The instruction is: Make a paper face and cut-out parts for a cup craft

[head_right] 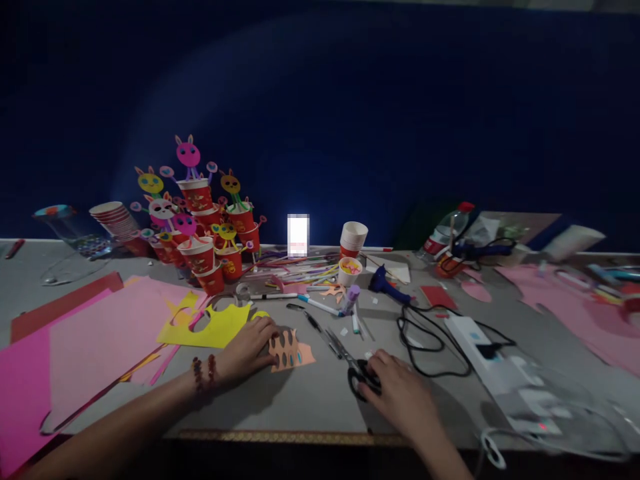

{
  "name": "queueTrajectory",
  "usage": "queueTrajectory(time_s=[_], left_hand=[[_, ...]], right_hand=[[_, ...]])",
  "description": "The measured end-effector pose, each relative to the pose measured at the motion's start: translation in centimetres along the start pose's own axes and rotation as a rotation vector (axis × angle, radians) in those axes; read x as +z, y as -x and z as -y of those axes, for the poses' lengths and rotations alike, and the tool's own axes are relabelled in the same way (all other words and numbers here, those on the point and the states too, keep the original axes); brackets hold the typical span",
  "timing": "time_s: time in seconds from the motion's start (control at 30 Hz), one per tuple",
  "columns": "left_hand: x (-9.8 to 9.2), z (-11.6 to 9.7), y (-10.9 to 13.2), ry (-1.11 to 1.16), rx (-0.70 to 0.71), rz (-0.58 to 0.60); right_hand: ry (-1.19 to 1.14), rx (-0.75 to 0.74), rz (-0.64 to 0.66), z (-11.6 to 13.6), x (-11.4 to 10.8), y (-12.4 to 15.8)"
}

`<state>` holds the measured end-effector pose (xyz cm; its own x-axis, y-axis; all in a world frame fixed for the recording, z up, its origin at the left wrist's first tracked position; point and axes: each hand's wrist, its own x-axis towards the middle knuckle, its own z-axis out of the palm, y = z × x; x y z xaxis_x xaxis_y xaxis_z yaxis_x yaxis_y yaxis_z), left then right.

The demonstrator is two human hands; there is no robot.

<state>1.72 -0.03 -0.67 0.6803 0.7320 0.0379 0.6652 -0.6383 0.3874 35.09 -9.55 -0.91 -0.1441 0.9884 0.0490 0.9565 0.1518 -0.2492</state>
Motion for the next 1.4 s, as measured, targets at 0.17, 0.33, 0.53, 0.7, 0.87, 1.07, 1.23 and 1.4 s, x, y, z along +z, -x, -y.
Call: queueTrajectory(time_s=[0.17, 0.33, 0.53, 0.7, 0.87, 1.07, 1.23, 1.4], left_hand=[[-0.4, -0.1, -0.6, 0.036, -0.011, 0.011], [0.0, 0.0, -0.4, 0.081, 0.02, -0.009], [0.4, 0.3, -0.3, 0.142, 0.06, -0.065], [-0.9, -0.1, 0.3, 0.141, 0.087, -0.209], [-2.2, 0.1, 1.7, 0.065, 0.208, -0.531], [-2.4, 1.0, 2.7, 0.066, 0.341, -0.639], [-1.4, 0.3, 1.9, 0.649, 0.075, -0.725], [-1.8, -0.7, 0.8, 1.457, -0.174, -0.222]], right_hand=[[-0.141, 0.217, 0.003, -1.2, -0.6, 1.4], [-0.749, 0.401, 0.073, -2.5, -0.7, 2.8], [-1.392, 0.426, 0.14, 2.2, 0.8, 1.0], [-1.274, 0.38, 0.027, 6.6, 2.5, -4.3], [-1.4, 0.364, 0.027, 9.6, 2.8, -6.3], [-1.594, 0.414, 0.0, 11.9, 2.2, -6.2], [-1.509, 0.34, -0.135, 11.8, 1.6, -6.9], [-1.259, 0.206, -0.133, 11.2, 0.6, -7.4]])
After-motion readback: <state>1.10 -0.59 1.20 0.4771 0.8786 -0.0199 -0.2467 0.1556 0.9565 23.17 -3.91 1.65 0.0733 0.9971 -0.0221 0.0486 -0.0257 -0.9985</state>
